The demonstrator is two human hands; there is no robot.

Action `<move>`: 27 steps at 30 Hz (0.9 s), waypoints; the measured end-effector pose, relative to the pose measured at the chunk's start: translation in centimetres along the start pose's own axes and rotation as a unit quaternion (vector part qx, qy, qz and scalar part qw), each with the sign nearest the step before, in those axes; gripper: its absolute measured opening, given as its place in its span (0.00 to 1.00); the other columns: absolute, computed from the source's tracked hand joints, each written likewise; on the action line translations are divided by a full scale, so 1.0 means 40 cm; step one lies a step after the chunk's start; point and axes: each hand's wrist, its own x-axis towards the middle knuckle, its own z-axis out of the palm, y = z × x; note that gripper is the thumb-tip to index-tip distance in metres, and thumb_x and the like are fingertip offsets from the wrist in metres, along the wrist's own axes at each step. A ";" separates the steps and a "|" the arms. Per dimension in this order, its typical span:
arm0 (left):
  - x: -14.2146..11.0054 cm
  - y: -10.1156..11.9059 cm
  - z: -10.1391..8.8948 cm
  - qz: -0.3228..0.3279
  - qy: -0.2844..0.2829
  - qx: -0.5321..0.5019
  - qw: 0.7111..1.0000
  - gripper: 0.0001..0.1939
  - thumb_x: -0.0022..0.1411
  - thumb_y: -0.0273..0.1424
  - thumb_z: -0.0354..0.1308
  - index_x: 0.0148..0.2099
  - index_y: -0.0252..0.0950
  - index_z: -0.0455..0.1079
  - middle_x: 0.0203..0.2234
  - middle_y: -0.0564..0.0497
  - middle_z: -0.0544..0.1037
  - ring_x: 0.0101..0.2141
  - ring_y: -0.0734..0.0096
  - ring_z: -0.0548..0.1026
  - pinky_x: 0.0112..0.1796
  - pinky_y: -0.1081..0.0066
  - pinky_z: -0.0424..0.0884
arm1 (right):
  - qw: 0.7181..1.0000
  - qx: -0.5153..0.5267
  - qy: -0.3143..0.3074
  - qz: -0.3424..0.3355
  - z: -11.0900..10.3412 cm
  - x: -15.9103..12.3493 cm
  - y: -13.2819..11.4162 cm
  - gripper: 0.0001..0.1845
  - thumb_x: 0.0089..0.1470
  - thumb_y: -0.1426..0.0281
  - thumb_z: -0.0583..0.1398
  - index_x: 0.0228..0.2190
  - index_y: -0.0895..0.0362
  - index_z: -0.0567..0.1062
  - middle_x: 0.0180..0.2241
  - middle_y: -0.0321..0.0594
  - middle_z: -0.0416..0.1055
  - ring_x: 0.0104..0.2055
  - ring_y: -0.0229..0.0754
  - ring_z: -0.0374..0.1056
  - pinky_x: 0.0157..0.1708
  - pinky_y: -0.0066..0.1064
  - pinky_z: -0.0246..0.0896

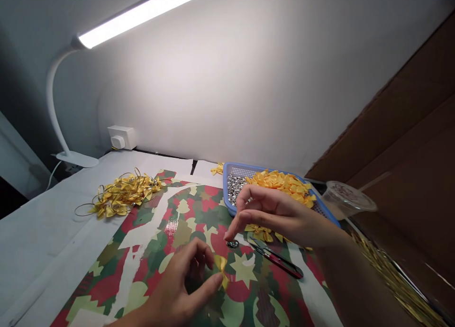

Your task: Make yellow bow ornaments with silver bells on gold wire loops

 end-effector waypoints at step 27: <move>-0.002 0.005 -0.006 0.101 0.133 -0.022 0.986 0.06 0.61 0.37 0.57 0.37 0.43 0.75 0.37 0.49 0.74 0.42 0.63 0.73 0.33 0.73 0.69 | 0.989 -0.091 0.052 -0.108 0.042 0.027 0.003 0.04 0.56 0.74 0.61 0.29 0.57 0.74 0.32 0.38 0.72 0.35 0.35 0.68 0.36 0.27 0.65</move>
